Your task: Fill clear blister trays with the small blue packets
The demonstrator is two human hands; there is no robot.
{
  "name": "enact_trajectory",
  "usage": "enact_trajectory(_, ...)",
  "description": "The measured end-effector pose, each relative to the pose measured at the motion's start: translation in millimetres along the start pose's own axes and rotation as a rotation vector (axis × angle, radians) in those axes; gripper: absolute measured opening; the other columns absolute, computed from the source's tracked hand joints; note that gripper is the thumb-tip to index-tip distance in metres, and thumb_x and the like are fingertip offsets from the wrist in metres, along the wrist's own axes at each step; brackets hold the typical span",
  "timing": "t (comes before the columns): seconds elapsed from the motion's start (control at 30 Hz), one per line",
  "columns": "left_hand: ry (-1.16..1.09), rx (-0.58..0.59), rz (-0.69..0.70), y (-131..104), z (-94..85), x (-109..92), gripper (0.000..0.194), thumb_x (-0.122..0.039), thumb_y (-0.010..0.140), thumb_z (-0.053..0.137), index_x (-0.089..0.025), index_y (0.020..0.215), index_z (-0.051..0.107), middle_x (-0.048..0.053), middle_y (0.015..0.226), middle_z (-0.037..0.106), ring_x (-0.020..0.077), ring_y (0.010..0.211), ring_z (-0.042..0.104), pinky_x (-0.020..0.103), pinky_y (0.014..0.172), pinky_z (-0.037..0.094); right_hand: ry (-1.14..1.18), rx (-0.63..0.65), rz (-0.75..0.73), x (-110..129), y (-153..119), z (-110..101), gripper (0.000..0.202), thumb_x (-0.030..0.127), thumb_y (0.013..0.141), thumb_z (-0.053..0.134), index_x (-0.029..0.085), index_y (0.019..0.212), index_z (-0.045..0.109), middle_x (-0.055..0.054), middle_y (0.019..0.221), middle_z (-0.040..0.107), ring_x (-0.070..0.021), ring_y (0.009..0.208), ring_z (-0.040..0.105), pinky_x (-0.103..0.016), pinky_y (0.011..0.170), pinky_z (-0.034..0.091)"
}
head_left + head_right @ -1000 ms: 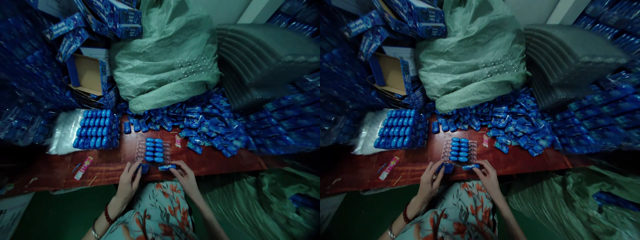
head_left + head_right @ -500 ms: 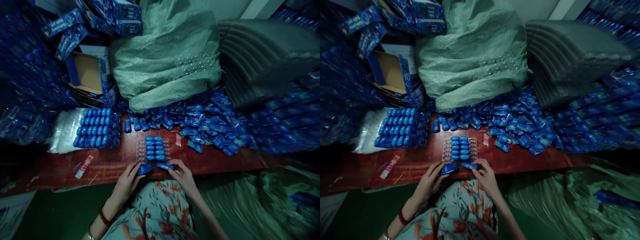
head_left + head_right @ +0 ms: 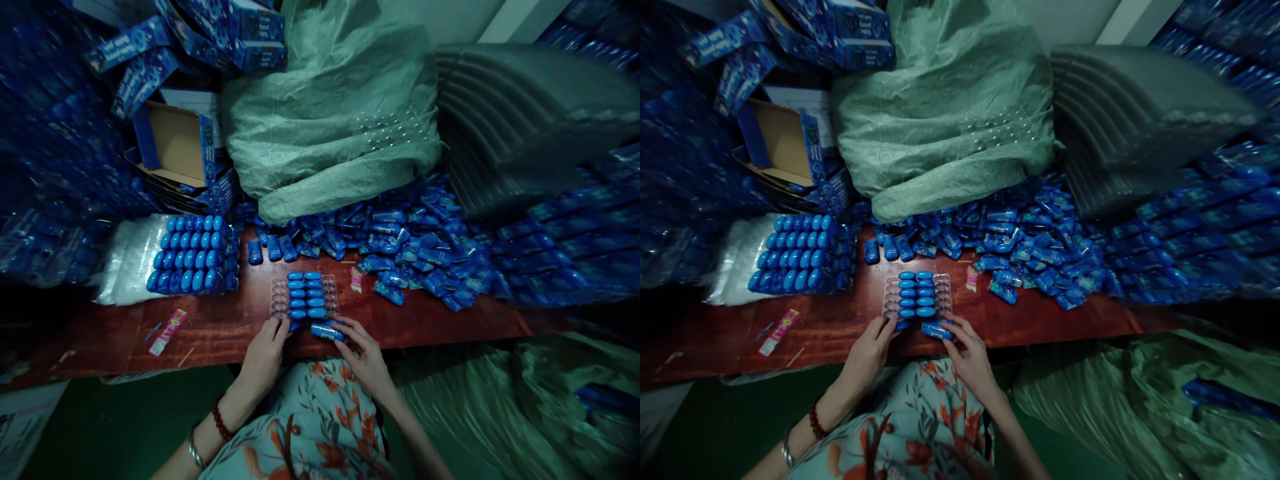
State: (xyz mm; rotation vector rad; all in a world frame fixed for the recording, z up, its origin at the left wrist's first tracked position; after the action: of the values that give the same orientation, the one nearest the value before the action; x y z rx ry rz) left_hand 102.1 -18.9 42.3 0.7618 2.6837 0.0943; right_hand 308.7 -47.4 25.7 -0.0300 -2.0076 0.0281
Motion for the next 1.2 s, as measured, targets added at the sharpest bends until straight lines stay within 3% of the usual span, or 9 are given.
enact_trajectory(0.13,0.14,0.106,0.065,9.1,-2.9,-9.1,0.037,0.0,0.083,0.035,-0.008,0.115,0.051,0.013,0.1,0.056,0.0215,0.092,0.054,0.035,0.08,0.05,-0.106,-0.024,-0.074,5.6,-1.2,1.1,0.024,0.029,0.089,0.05,0.025,0.109,0.063,-0.007,0.111,0.06,-0.0202,0.102,0.059,-0.035,0.086,0.051)
enact_trajectory(0.3,0.427,0.237,0.245,15.1,-1.2,-30.4,0.032,0.002,0.077,0.04,-0.005,0.103,0.058,0.013,0.095,0.057,0.0224,0.089,0.053,0.036,0.082,0.047,-0.401,-0.082,-0.325,22.7,2.1,8.3,0.028,0.027,0.094,0.042,0.021,0.118,0.055,-0.009,0.098,0.062,-0.0198,0.092,0.058,-0.034,0.079,0.051)
enact_trajectory(0.47,0.559,0.245,0.278,22.5,2.3,-41.0,0.027,-0.002,0.078,0.044,-0.005,0.101,0.059,0.011,0.089,0.056,0.0194,0.077,0.053,0.03,0.068,0.048,-0.79,0.073,-0.614,42.2,15.2,18.2,0.026,0.019,0.094,0.038,0.014,0.111,0.057,-0.01,0.085,0.059,-0.0197,0.076,0.052,-0.031,0.063,0.047)
enact_trajectory(0.63,0.506,0.222,0.263,25.0,3.3,-37.2,0.03,0.001,0.078,0.039,-0.007,0.099,0.058,0.01,0.088,0.056,0.0198,0.079,0.053,0.031,0.07,0.048,-0.965,0.28,-0.796,63.9,29.3,23.9,0.029,0.007,0.088,0.036,0.008,0.107,0.058,-0.01,0.079,0.056,-0.0203,0.074,0.05,-0.031,0.063,0.045)
enact_trajectory(0.8,0.276,0.112,0.189,21.8,1.9,-17.5,0.04,0.004,0.079,0.032,-0.009,0.113,0.05,0.011,0.098,0.056,0.0203,0.088,0.054,0.034,0.078,0.048,-1.022,0.325,-0.834,75.4,36.9,31.8,0.025,0.012,0.089,0.04,0.012,0.106,0.058,-0.008,0.078,0.057,-0.021,0.075,0.052,-0.032,0.064,0.044)
enact_trajectory(0.97,0.049,0.012,0.232,18.7,-5.9,5.0,0.036,-0.006,0.088,0.032,-0.014,0.12,0.045,0.01,0.098,0.057,0.0187,0.085,0.053,0.031,0.075,0.049,-0.779,0.205,-0.704,60.4,33.6,22.8,0.025,0.031,0.094,0.043,0.014,0.105,0.058,-0.007,0.082,0.059,-0.0186,0.077,0.054,-0.029,0.067,0.046)
enact_trajectory(1.1,0.051,-0.055,0.32,18.9,-14.2,7.2,0.032,-0.009,0.09,0.033,-0.012,0.118,0.047,0.012,0.1,0.056,0.02,0.086,0.053,0.032,0.074,0.048,-0.603,0.159,-0.599,45.7,26.9,17.7,0.023,0.024,0.094,0.042,0.017,0.111,0.055,-0.009,0.095,0.059,-0.0175,0.085,0.056,-0.027,0.068,0.047)
enact_trajectory(1.2,0.111,0.023,0.369,21.2,-13.0,-2.3,0.026,-0.006,0.088,0.035,-0.014,0.106,0.052,0.01,0.095,0.057,0.0191,0.082,0.053,0.031,0.072,0.048,-0.691,0.182,-0.62,50.6,24.3,22.0,0.028,0.016,0.092,0.04,0.015,0.118,0.052,-0.009,0.092,0.059,-0.0189,0.084,0.056,-0.028,0.067,0.047)
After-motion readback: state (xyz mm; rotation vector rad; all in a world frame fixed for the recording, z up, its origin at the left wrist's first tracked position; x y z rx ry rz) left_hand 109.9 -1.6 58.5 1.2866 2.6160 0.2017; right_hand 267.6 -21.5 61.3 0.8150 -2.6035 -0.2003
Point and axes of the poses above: each hand's wrist, its own y-axis towards the middle knuckle, its own z-axis out of the palm, x = y × z, the point moved 5 cm from there along y, towards the middle knuckle
